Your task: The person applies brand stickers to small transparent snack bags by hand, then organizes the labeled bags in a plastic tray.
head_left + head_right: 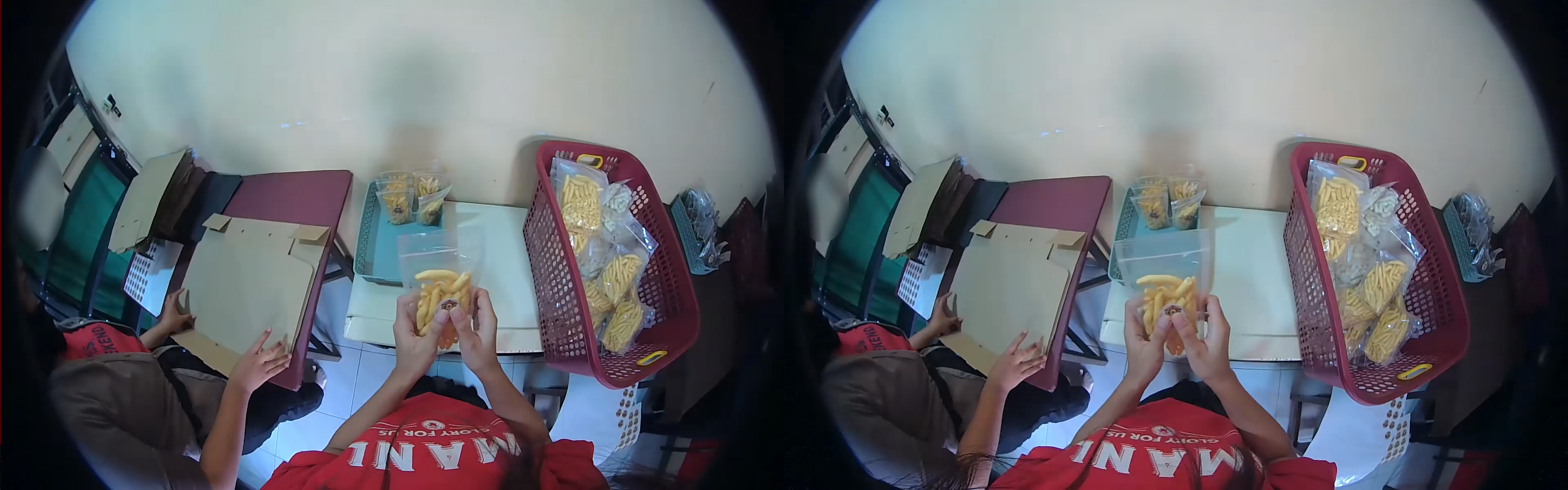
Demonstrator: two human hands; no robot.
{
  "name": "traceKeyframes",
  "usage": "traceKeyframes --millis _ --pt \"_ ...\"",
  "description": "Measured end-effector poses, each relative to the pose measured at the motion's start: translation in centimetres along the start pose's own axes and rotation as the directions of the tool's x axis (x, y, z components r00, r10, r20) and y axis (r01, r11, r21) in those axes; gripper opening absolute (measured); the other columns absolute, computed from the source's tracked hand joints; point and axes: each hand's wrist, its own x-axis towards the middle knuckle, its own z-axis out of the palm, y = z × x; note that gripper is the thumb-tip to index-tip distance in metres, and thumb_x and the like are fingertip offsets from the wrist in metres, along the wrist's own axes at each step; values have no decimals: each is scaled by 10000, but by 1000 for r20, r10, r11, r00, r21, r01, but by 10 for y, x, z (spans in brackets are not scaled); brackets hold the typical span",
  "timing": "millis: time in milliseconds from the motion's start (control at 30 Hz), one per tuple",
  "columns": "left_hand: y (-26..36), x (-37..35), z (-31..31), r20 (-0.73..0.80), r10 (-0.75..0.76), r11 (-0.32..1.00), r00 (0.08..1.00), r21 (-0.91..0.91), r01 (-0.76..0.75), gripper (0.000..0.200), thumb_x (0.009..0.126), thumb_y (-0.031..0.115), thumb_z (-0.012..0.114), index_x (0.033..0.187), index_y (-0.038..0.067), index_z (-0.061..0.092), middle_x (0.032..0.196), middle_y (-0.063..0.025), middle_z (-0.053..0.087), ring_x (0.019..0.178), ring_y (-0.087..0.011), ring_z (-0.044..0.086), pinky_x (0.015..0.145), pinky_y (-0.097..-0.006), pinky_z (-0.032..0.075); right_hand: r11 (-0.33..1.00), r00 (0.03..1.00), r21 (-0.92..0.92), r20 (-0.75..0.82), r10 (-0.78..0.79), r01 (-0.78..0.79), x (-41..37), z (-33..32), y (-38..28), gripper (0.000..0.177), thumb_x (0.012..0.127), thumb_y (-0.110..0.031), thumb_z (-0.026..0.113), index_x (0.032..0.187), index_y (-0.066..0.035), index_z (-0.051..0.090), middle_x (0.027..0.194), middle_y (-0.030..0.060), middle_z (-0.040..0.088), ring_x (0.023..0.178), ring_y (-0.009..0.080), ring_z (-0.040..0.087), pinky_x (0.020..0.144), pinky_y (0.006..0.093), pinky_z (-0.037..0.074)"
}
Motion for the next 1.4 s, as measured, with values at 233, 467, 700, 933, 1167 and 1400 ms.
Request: traceKeyframes --millis 233,467,700,933,1167,1400 --pt "-5 2 -1 -66 -19 994 998 102 26 227 790 165 520 898 -29 468 794 -65 551 749 -77 499 642 -209 410 1000 995 -26 -98 -4 2 6 16 -1 228 805 -192 486 879 9 409 812 55 496 744 72 457 652 206 390" --pt "-18 3 8 -118 20 988 993 152 -1 244 798 178 510 890 -44 467 790 -83 559 719 -81 507 618 -215 418 991 995 -130 -95 5 -18 13 7 5 198 831 -199 442 783 -9 416 651 35 510 610 60 469 545 204 397" --pt "-19 -1 30 -177 8 989 984 147 19 249 803 185 501 886 -47 468 780 -77 554 710 -83 503 615 -208 416 992 993 -122 -112 -47 34 18 -12 9 214 820 -215 461 753 -15 429 577 52 507 500 77 466 447 224 372" --pt "-28 -10 47 -185 -80 993 979 74 95 220 824 176 462 921 -20 438 835 -65 507 761 -76 473 657 -206 402 989 992 -80 20 123 -122 17 -42 15 220 828 -226 444 788 -10 428 666 61 504 637 72 481 550 222 392" --pt "-37 -20 44 -111 -167 984 980 48 173 285 856 235 385 1033 12 368 947 -61 445 892 -97 421 788 -229 340 885 848 196 430 310 -423 14 -64 14 332 852 -237 387 1078 -12 292 980 65 418 864 85 434 713 220 390" --pt "-39 -24 52 -200 -64 985 978 146 95 206 817 155 470 914 -11 394 815 -70 500 736 -80 472 629 -216 396 967 899 36 378 221 -253 13 -66 9 236 828 -136 434 998 16 374 866 51 472 785 75 450 673 207 387"
